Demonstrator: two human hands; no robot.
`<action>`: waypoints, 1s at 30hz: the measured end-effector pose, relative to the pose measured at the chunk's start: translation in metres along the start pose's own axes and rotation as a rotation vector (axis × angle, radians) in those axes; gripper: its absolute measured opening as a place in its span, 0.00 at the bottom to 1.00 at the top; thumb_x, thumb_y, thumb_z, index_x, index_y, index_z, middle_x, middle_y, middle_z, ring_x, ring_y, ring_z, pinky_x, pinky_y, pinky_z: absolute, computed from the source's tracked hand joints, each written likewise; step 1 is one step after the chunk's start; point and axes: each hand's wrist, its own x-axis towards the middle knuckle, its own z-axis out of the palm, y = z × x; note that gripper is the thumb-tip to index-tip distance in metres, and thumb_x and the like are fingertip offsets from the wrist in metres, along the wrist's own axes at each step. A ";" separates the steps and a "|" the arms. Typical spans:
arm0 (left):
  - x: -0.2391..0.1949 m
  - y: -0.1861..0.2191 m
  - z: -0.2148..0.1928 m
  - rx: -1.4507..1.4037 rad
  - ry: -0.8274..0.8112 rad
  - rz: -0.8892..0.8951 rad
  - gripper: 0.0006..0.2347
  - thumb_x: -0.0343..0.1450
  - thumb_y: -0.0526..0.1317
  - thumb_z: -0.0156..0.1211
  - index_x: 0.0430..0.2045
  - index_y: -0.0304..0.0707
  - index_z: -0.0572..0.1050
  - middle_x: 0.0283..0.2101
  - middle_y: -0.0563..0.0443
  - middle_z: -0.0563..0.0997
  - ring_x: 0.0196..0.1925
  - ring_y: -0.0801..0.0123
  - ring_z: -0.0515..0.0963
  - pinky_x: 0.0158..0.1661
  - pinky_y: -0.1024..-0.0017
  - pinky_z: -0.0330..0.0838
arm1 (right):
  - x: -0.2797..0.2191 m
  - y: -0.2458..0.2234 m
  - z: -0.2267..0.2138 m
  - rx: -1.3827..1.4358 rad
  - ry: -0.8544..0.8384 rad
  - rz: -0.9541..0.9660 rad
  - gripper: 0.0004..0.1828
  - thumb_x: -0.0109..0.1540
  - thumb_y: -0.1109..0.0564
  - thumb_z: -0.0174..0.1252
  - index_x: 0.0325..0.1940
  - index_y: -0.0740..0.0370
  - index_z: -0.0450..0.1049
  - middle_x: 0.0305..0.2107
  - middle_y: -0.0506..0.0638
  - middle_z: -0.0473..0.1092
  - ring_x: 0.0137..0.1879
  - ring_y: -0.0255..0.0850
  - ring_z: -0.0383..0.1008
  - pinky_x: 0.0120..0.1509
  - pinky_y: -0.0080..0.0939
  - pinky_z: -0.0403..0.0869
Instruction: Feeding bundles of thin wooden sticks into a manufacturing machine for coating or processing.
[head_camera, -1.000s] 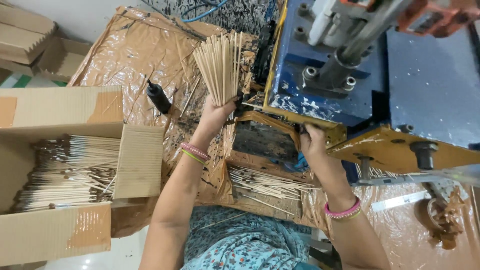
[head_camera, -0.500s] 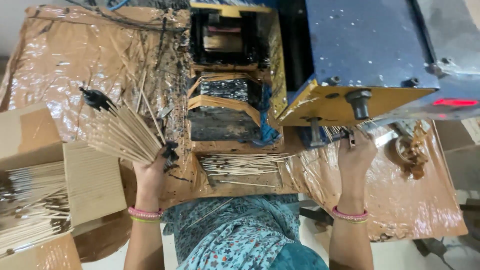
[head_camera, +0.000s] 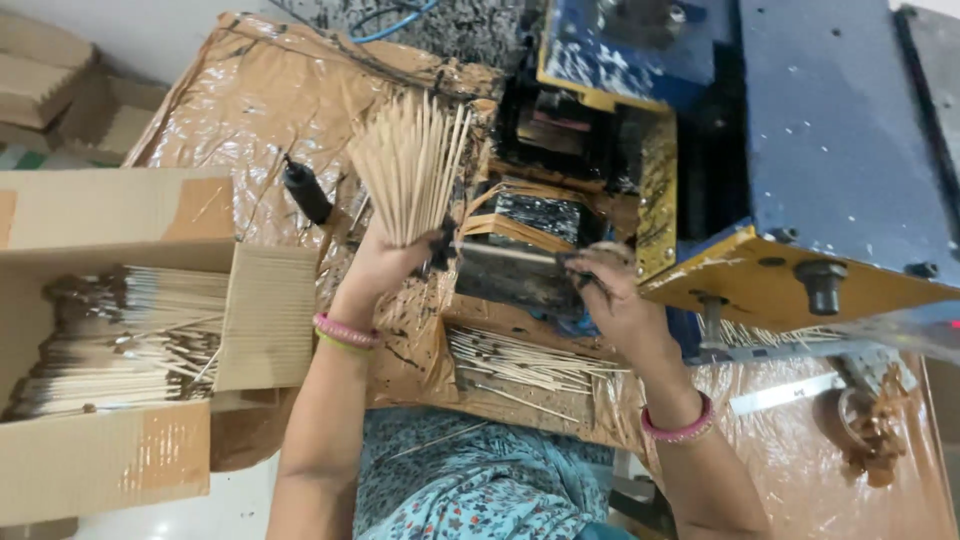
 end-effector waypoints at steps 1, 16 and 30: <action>0.014 -0.008 -0.003 0.118 0.084 -0.032 0.18 0.62 0.23 0.55 0.45 0.30 0.75 0.43 0.52 0.81 0.44 0.69 0.79 0.44 0.70 0.76 | 0.019 -0.004 0.005 -0.291 -0.013 -0.159 0.16 0.63 0.70 0.53 0.54 0.67 0.76 0.46 0.56 0.74 0.52 0.46 0.74 0.60 0.39 0.69; 0.053 -0.070 0.009 -0.011 0.205 -0.144 0.11 0.64 0.29 0.57 0.40 0.28 0.78 0.37 0.52 0.80 0.37 0.75 0.77 0.40 0.74 0.75 | 0.019 0.077 0.001 -0.619 0.174 0.015 0.17 0.62 0.66 0.54 0.56 0.70 0.74 0.38 0.68 0.74 0.40 0.58 0.76 0.45 0.50 0.73; -0.100 -0.086 -0.021 -0.064 0.518 -0.140 0.18 0.66 0.20 0.53 0.49 0.32 0.75 0.48 0.51 0.79 0.49 0.71 0.78 0.50 0.74 0.73 | -0.107 -0.023 -0.086 -0.713 0.686 0.156 0.15 0.60 0.70 0.55 0.50 0.70 0.78 0.43 0.60 0.76 0.44 0.51 0.77 0.47 0.47 0.73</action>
